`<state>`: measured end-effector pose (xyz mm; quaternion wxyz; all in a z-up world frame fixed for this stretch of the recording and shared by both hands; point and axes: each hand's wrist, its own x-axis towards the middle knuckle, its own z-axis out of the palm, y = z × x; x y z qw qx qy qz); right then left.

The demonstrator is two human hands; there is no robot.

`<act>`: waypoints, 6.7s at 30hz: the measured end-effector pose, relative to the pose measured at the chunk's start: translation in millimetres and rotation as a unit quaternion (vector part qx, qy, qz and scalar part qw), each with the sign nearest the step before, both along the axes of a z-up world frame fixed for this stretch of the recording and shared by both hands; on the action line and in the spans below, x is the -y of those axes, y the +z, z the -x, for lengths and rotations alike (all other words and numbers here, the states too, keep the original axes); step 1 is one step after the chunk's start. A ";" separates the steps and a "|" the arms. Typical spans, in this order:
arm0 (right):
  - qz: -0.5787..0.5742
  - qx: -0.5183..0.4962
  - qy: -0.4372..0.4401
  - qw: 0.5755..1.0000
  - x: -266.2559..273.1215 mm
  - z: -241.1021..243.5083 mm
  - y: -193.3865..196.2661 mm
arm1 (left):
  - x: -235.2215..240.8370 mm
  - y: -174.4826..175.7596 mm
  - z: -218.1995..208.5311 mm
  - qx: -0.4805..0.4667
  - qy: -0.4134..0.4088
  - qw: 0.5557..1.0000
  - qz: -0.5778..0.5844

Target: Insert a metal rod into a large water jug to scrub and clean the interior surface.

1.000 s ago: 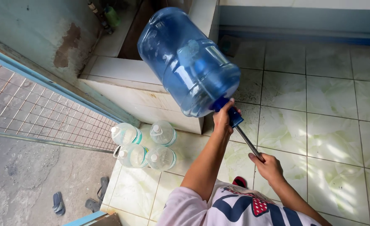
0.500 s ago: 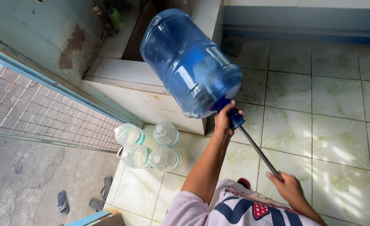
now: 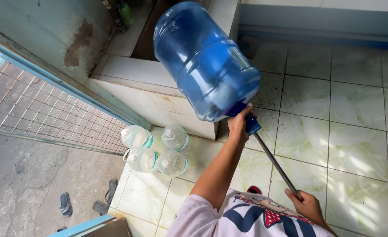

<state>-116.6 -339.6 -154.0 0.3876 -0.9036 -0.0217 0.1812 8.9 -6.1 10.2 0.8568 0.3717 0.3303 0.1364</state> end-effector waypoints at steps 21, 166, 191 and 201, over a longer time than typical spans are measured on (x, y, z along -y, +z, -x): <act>-0.007 0.015 0.021 1.000 -37.2 -3.9 38.1 | -15.3 -13.8 -1.4 0.058 -0.071 0.986 0.139; -0.150 0.005 0.142 0.978 -109.8 -40.6 67.3 | -25.8 -30.8 12.7 0.090 0.027 0.992 0.083; -0.074 0.037 0.101 0.991 -139.0 -28.0 84.8 | -45.5 -3.1 25.9 0.082 -0.061 0.982 0.159; -0.050 0.076 0.031 0.995 -118.5 -14.8 45.3 | -21.3 -7.3 12.0 0.002 0.032 0.999 0.009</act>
